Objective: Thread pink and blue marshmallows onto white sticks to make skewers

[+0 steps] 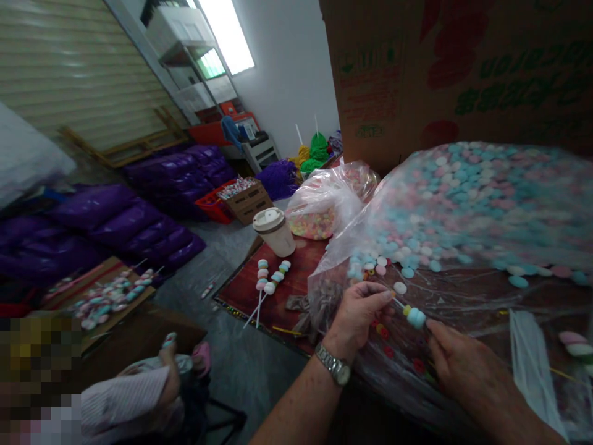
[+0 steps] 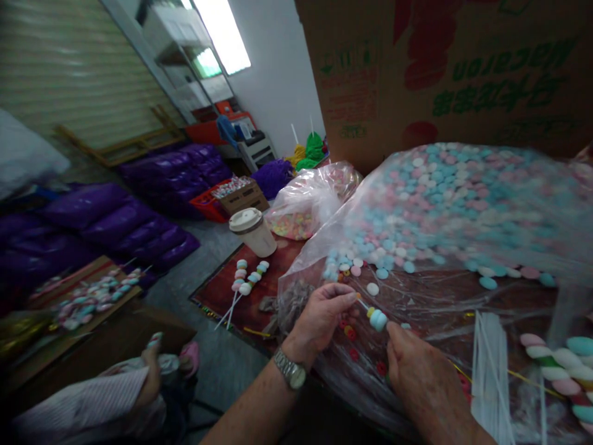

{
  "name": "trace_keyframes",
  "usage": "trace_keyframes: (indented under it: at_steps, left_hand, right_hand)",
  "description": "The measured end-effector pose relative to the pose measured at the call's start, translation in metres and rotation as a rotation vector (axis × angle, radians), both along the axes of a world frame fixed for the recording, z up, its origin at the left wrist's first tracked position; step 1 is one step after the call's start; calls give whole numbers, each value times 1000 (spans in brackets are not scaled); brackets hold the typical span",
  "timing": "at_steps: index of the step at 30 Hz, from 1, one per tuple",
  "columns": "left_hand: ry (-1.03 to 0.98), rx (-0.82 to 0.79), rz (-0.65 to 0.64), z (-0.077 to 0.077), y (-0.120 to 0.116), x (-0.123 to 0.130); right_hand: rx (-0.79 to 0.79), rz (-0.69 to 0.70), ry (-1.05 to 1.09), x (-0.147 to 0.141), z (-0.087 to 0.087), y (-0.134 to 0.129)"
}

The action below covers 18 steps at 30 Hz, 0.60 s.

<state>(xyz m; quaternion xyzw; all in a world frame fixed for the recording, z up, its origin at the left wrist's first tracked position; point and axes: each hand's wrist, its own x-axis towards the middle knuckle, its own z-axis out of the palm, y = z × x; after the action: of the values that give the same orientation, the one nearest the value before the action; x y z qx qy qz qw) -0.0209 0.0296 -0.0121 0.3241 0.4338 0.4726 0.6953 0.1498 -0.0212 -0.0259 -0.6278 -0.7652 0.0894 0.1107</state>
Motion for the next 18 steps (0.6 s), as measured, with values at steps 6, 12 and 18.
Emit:
trace_keyframes:
  at_steps: [6, 12, 18]
  left_hand:
    - [-231, -205, -178, -5, -15, 16]
    - [149, 20, -203, 1, -3, 18]
    - [891, 486, -15, 1, 33, 25]
  right_hand:
    - [141, 133, 90, 0, -13, -3]
    - [130, 74, 355, 8, -11, 12]
    - [91, -54, 476, 32, -6, 57]
